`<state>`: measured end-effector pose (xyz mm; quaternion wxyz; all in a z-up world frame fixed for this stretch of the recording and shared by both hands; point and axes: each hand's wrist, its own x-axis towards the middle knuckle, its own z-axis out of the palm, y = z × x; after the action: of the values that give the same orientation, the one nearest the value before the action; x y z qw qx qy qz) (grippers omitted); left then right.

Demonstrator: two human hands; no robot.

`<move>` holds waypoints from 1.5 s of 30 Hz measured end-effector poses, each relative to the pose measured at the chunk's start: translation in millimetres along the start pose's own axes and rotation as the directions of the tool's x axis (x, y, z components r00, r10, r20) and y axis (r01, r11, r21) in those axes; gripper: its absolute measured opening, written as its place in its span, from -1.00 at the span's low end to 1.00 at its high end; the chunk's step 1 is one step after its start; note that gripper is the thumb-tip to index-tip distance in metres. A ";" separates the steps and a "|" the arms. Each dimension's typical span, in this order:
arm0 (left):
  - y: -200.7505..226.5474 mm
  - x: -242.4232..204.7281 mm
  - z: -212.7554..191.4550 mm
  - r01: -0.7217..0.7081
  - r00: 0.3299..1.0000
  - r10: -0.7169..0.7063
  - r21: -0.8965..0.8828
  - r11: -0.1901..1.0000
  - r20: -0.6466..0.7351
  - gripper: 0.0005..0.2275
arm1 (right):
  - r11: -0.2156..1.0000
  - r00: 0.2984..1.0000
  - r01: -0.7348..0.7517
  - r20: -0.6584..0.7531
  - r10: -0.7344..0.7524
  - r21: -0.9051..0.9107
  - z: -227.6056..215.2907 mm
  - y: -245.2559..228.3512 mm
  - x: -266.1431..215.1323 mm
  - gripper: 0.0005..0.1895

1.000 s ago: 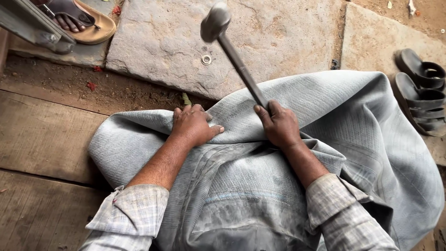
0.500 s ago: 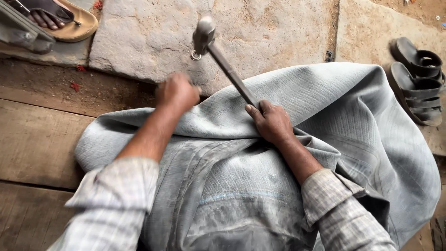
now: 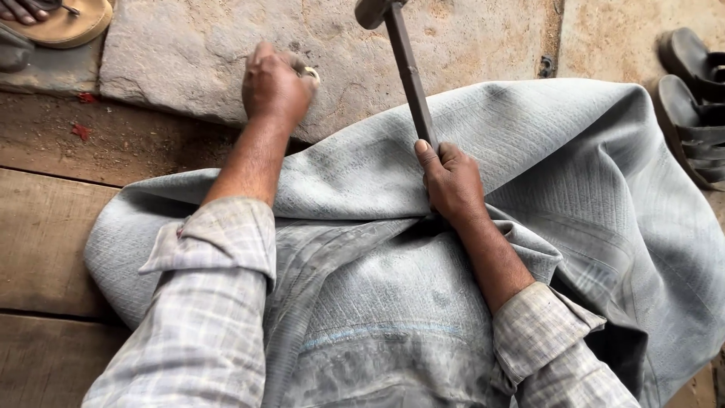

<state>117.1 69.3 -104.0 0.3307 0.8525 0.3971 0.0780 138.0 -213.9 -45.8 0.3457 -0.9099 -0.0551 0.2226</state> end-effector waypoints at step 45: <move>41.2 -151.9 -63.9 -0.424 0.756 0.127 0.332 0.843 0.642 -0.33 | 0.785 0.943 0.325 0.246 -0.225 -0.527 -45.3 -13.1 -20.2 -0.52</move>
<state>15.4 -28.5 -9.5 0.2120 0.9359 0.1451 -0.2408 140.7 -236.5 0.2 0.0861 -0.9306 -0.2795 0.2201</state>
